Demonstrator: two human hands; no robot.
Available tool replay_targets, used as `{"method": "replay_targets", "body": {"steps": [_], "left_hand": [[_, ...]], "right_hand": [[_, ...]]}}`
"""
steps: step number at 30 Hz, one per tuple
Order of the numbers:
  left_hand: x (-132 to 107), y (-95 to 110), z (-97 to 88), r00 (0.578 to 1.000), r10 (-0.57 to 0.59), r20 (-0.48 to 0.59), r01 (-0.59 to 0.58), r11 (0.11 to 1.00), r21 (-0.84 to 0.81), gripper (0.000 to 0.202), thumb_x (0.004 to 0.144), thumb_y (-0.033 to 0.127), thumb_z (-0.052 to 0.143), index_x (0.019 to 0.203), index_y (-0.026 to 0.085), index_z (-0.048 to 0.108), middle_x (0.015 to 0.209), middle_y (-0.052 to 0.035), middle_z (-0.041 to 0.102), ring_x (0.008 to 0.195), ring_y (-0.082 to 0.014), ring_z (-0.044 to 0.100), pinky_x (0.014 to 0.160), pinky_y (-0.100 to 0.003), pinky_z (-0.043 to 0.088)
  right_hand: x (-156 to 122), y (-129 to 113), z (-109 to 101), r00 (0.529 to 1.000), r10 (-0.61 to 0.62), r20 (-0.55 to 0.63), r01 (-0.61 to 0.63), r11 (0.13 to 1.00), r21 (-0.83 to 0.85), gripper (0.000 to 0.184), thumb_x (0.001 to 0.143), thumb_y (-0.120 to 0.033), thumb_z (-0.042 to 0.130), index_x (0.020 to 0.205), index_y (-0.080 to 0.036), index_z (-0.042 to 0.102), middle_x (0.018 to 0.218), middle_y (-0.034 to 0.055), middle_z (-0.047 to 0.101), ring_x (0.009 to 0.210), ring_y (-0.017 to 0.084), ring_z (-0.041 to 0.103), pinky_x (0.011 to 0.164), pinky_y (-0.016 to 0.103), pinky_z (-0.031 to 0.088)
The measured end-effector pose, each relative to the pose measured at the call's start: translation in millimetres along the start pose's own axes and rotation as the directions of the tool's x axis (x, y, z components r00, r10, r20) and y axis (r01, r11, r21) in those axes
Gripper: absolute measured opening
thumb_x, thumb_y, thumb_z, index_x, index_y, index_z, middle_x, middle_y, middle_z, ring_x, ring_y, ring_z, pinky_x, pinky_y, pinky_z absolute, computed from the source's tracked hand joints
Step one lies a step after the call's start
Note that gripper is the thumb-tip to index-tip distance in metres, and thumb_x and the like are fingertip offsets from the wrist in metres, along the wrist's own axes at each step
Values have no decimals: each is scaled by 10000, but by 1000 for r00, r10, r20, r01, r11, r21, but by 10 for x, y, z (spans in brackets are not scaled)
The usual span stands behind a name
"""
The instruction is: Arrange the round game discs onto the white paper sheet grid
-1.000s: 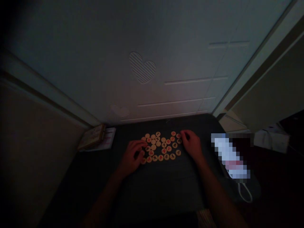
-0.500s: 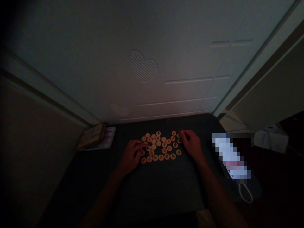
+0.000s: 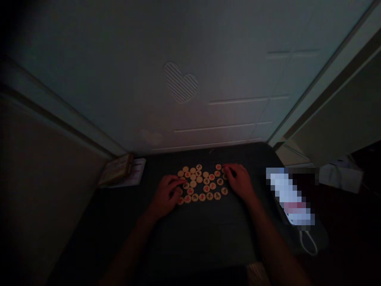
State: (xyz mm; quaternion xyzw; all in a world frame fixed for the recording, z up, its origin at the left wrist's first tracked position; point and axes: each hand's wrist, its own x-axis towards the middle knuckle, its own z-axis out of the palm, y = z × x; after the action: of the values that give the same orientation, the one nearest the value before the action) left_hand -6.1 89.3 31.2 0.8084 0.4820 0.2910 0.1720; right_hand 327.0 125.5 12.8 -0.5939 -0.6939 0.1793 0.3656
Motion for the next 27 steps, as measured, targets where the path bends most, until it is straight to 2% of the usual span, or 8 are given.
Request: {"method": "replay_targets", "body": {"steps": [8, 15, 27], "left_hand": [[-6, -13, 8, 1000, -12, 0, 12, 1000, 2, 324, 937, 151, 544, 1194, 261, 708, 1153, -66, 635, 1099, -254, 581, 969, -465, 478], [-11, 1, 10, 1000, -19, 6, 19, 1000, -4, 308, 934, 143, 544, 1144, 272, 728, 1147, -62, 624, 1092, -250, 578, 970, -464, 479], [-13, -5, 7, 1000, -4, -2, 4, 999, -51, 269, 937, 151, 553, 1102, 259, 736, 1134, -59, 636, 1087, -240, 589, 987, -452, 505]], "right_hand": [[-18, -32, -22, 1000, 18, 5, -18, 1000, -8, 357, 991, -498, 508, 1108, -269, 756, 1088, 67, 781, 989, 274, 683, 874, 428, 512], [-20, -66, -38, 1000, 23, 12, -23, 1000, 3, 358, 996, -491, 497, 1036, -257, 765, 1032, 63, 785, 971, 269, 679, 894, 436, 506], [-50, -57, -39, 997, 69, 23, -69, 998, -3, 386, 979, -528, 501, 1003, -256, 774, 964, 65, 789, 907, 268, 709, 831, 412, 534]]}}
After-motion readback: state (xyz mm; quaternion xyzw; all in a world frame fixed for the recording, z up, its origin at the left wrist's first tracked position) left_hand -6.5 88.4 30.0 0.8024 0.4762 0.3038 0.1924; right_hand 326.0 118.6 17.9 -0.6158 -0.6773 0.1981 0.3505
